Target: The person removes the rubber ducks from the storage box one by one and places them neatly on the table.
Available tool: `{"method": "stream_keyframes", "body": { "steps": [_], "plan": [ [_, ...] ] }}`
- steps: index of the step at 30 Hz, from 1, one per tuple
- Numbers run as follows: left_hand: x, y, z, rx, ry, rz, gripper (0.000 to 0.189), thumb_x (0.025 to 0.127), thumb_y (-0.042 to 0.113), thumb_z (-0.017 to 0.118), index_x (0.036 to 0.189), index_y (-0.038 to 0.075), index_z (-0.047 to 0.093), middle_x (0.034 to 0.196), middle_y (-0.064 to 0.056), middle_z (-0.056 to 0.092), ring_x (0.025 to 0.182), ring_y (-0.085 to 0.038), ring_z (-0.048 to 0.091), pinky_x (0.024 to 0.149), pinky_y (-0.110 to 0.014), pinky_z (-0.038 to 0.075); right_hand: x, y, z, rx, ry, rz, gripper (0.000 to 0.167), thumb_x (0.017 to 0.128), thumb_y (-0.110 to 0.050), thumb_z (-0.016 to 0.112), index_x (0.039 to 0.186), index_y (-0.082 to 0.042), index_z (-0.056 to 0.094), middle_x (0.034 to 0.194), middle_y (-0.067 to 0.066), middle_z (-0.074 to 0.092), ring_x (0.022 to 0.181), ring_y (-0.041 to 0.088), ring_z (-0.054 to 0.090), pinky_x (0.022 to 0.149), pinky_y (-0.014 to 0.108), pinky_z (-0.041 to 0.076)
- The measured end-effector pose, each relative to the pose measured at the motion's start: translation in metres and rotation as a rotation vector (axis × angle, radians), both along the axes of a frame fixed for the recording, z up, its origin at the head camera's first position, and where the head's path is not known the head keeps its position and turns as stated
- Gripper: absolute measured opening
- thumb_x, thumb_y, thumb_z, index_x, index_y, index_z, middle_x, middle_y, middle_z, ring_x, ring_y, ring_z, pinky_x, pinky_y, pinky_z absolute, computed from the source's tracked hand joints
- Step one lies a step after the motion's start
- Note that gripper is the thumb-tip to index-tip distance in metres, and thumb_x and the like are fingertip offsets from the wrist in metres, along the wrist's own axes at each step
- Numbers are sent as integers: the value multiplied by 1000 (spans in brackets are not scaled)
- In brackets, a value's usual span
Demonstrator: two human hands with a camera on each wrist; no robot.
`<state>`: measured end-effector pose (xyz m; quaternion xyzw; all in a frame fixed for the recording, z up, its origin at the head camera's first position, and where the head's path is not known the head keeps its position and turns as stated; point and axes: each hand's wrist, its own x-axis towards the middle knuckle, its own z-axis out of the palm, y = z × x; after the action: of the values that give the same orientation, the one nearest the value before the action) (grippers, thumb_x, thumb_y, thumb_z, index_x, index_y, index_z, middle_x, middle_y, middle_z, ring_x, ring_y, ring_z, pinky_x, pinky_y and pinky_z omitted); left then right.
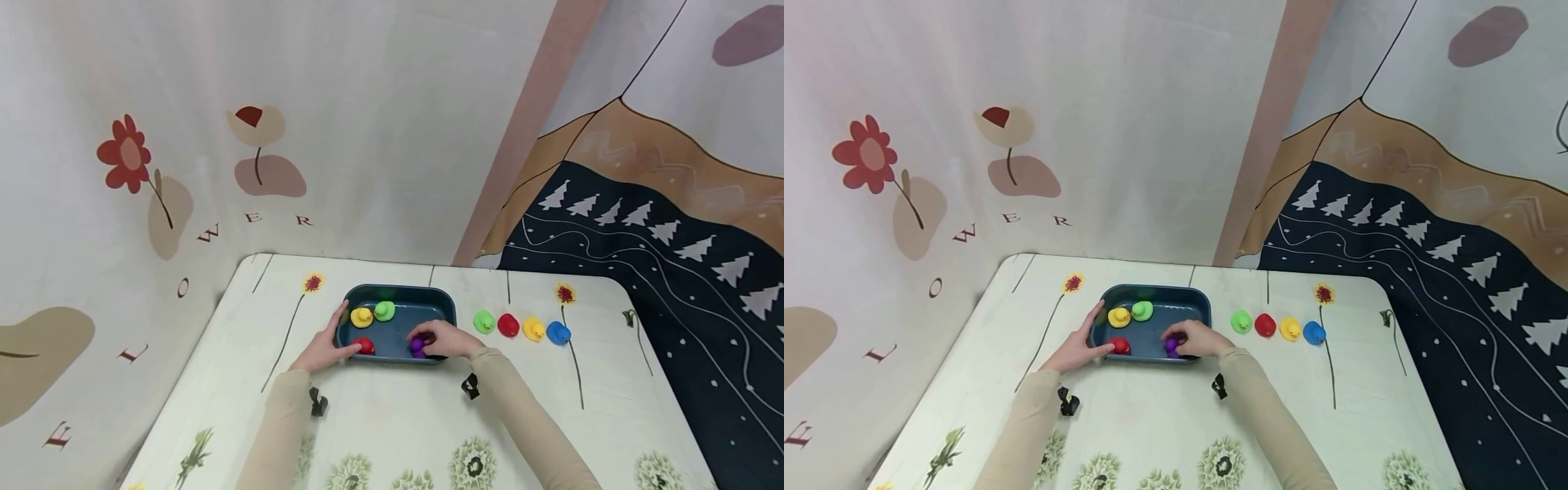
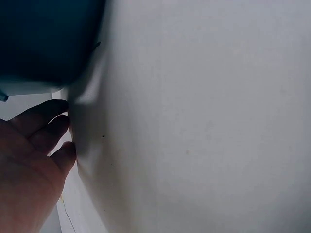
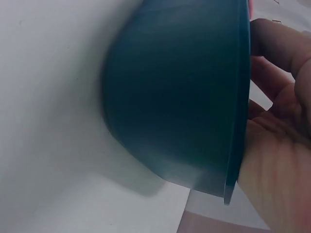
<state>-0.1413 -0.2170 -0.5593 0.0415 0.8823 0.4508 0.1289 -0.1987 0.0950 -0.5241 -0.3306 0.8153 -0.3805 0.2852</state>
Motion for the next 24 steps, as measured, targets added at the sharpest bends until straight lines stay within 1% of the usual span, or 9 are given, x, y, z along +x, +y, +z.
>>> {"method": "stream_keyframes", "body": {
  "steps": [6,11,12,15,19,24],
  "plan": [
    [-1,0,-1,2,11,-12,97,86,45,71,155,36,4,158,-14,20,126,-45,42,101,-62,32,-1,4,0,-26,-14,-20,35,88,3,64,122,-6,66,120,7,60,87,17,54,76,28,49],
    [-1,0,-3,4,30,-20,97,86,44,71,156,33,5,157,-17,20,126,-46,41,100,-63,32,2,5,4,-35,-37,-50,33,88,3,64,120,-5,67,119,7,60,84,17,54,75,29,49],
    [-1,0,-3,7,25,-17,97,86,44,71,156,34,5,157,-16,21,127,-46,41,101,-63,31,2,5,4,-35,-35,-55,32,88,3,65,119,-5,68,118,7,60,84,17,55,75,29,49],
    [-1,0,-3,4,20,-13,98,85,45,72,156,35,5,157,-16,21,126,-46,42,101,-63,32,4,7,6,-39,-8,-69,30,87,1,67,117,-4,68,114,7,59,85,17,55,76,29,49],
    [0,0,-2,2,16,-6,98,85,45,72,155,36,5,157,-16,21,127,-46,41,101,-63,31,4,12,9,-66,54,-85,29,84,-2,71,113,-2,69,106,7,57,83,17,54,74,28,50],
    [-1,0,-2,-1,6,-3,98,85,46,72,155,38,5,158,-15,20,130,-47,36,102,-64,28,7,22,11,-97,98,-137,24,82,-10,77,105,-6,72,100,5,53,85,18,51,71,27,48]
  ]
}}
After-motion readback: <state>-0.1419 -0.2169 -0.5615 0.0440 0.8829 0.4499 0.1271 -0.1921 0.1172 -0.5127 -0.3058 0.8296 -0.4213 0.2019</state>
